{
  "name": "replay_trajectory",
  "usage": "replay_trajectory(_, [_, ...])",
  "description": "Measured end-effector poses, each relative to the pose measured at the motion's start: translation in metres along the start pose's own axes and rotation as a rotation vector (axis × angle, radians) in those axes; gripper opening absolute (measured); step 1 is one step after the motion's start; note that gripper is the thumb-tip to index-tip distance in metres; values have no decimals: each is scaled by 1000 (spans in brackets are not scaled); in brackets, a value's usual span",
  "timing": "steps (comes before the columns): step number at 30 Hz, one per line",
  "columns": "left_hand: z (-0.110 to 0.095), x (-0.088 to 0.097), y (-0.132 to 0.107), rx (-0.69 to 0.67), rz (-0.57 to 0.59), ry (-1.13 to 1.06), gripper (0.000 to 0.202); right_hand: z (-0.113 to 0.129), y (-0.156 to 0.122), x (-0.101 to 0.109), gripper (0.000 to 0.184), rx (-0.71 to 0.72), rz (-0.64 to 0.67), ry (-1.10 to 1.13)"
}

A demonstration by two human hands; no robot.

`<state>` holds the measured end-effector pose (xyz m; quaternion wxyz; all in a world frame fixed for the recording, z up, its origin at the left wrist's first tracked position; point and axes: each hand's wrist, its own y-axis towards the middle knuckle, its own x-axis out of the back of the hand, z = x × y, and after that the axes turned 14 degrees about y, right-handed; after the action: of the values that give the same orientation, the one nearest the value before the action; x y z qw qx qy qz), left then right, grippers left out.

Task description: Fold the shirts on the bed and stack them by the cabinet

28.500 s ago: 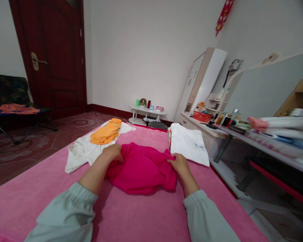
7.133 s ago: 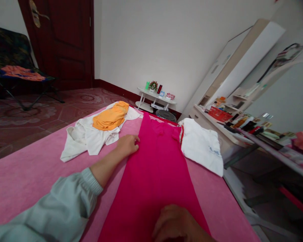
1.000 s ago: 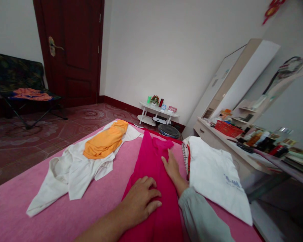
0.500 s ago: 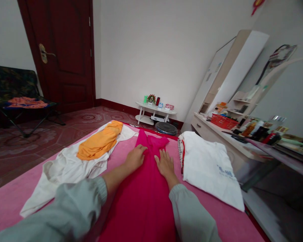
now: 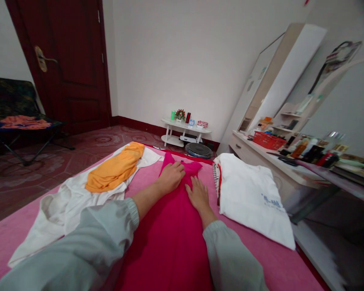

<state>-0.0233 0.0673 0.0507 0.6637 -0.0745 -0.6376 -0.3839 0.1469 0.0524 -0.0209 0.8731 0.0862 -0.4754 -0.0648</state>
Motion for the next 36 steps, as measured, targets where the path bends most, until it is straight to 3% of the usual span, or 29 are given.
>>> replay_trajectory(3, [-6,-5,-15,-21,37,46,26,-1,0,1,59,20,-29,18])
replay_trajectory(9, [-18,-29,-37,139,44,17,26,-7,2,-2,54,73,-87,24])
replay_trajectory(14, [-17,-27,-42,150,6,-71,25,-9,6,2,43,128,-197,53])
replay_trajectory(17, [-16,-25,-44,171,-11,-118,24,2,21,11,31,273,-304,118])
replay_trajectory(20, [-15,-26,-44,180,-26,-139,28,23,49,15,33,380,-245,230])
replay_trajectory(26, [-12,-29,-44,180,-23,-114,32,51,99,-18,45,176,-131,233])
replay_trajectory(30, [-11,-30,-42,185,-17,-129,34,45,106,-38,41,85,-139,250])
replay_trajectory(33, [-10,-31,-41,208,-6,-160,36,38,105,-40,27,65,-199,304])
replay_trajectory(36, [-9,-32,-40,247,-24,-228,35,36,105,-36,28,74,-274,401])
